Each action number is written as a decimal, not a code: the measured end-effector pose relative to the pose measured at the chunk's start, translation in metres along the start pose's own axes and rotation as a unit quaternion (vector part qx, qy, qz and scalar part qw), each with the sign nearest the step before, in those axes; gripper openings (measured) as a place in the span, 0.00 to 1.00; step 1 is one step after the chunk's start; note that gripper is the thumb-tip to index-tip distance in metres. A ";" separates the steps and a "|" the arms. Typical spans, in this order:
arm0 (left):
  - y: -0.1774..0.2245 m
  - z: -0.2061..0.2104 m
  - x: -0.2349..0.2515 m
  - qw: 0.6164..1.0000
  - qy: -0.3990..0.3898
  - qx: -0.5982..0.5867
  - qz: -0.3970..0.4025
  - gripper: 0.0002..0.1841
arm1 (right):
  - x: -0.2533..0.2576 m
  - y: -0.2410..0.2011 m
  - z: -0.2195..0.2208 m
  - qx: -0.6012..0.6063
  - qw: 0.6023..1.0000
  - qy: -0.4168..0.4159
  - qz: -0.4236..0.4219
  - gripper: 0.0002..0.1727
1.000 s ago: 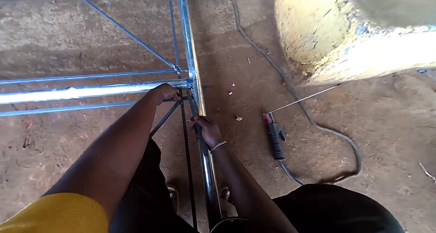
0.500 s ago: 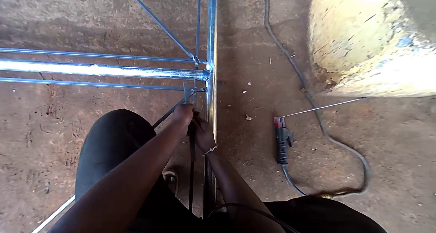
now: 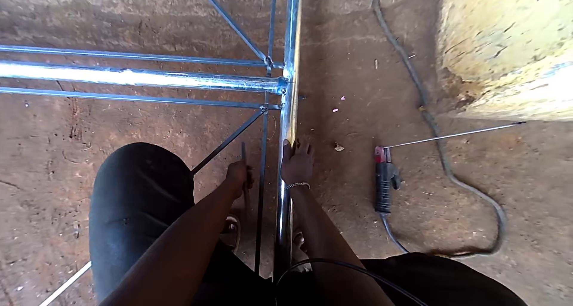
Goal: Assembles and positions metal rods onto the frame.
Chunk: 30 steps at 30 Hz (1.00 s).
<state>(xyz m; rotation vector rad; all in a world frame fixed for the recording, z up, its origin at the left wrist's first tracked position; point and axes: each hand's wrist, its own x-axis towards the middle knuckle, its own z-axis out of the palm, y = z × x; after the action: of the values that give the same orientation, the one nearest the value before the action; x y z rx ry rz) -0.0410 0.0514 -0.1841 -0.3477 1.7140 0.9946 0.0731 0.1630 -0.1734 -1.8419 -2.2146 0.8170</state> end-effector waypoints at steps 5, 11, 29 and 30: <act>0.033 0.025 0.037 0.965 -0.180 -0.184 0.039 0.23 | -0.006 -0.002 -0.004 0.002 1.000 -0.021 -0.013 0.34; 0.049 0.033 0.048 0.936 -0.264 -0.229 0.040 0.23 | -0.007 -0.003 -0.003 -0.004 1.000 -0.026 0.003 0.34; 0.076 0.038 0.050 0.910 -0.237 -0.340 0.021 0.18 | -0.003 0.006 0.004 0.032 0.999 -0.009 -0.036 0.32; 0.076 0.038 0.051 0.911 -0.232 -0.342 0.016 0.18 | -0.003 0.007 0.004 0.031 0.999 -0.007 -0.036 0.32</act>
<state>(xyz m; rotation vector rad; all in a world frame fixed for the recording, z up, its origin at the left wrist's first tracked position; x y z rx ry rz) -0.0857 0.1389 -0.1985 -0.4807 0.9064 1.5510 0.0778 0.1595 -0.1794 -1.7223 -2.2234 0.8783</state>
